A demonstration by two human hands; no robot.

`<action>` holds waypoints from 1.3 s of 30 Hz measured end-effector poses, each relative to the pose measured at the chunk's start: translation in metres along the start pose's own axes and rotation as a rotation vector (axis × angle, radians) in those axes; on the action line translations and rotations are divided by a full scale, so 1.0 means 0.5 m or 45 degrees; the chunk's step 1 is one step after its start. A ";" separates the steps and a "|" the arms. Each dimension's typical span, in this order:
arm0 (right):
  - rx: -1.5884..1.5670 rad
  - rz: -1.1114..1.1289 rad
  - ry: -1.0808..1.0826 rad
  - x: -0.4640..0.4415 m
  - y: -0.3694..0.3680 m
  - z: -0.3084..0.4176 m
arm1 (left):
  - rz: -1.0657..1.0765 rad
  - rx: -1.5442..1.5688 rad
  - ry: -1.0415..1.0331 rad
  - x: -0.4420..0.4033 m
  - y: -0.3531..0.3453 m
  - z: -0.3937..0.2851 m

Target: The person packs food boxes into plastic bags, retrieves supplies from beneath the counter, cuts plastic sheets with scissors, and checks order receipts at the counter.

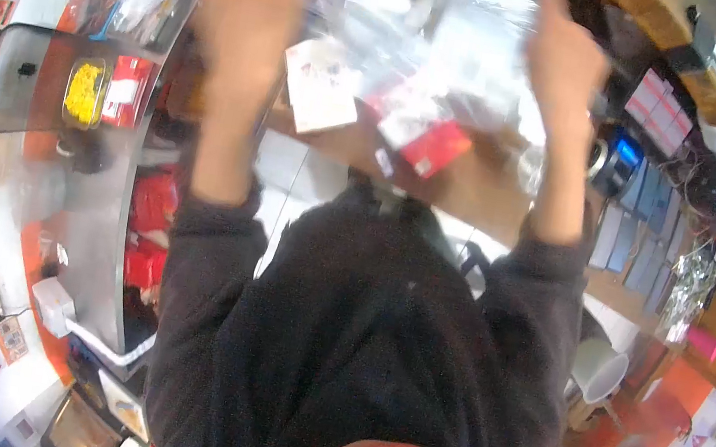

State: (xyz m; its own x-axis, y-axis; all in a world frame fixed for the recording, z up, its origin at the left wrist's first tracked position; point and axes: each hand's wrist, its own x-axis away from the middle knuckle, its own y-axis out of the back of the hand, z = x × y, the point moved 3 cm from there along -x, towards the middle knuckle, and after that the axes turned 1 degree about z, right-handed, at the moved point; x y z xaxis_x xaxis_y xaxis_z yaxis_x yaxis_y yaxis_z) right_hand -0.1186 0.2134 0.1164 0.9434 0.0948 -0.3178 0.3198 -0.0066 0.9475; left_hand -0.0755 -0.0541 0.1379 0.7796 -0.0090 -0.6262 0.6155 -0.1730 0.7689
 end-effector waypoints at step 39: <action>-1.760 1.098 0.476 0.275 -0.180 0.334 | 1.232 1.685 0.854 0.236 0.033 0.108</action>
State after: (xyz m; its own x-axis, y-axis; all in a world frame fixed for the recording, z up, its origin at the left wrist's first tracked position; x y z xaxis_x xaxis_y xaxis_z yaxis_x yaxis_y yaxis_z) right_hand -0.0029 0.0608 -0.0190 0.6532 0.7489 0.1116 -0.7522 0.6248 0.2096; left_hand 0.0207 -0.1110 0.0696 0.8913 -0.2719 0.3628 -0.2823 -0.9590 -0.0251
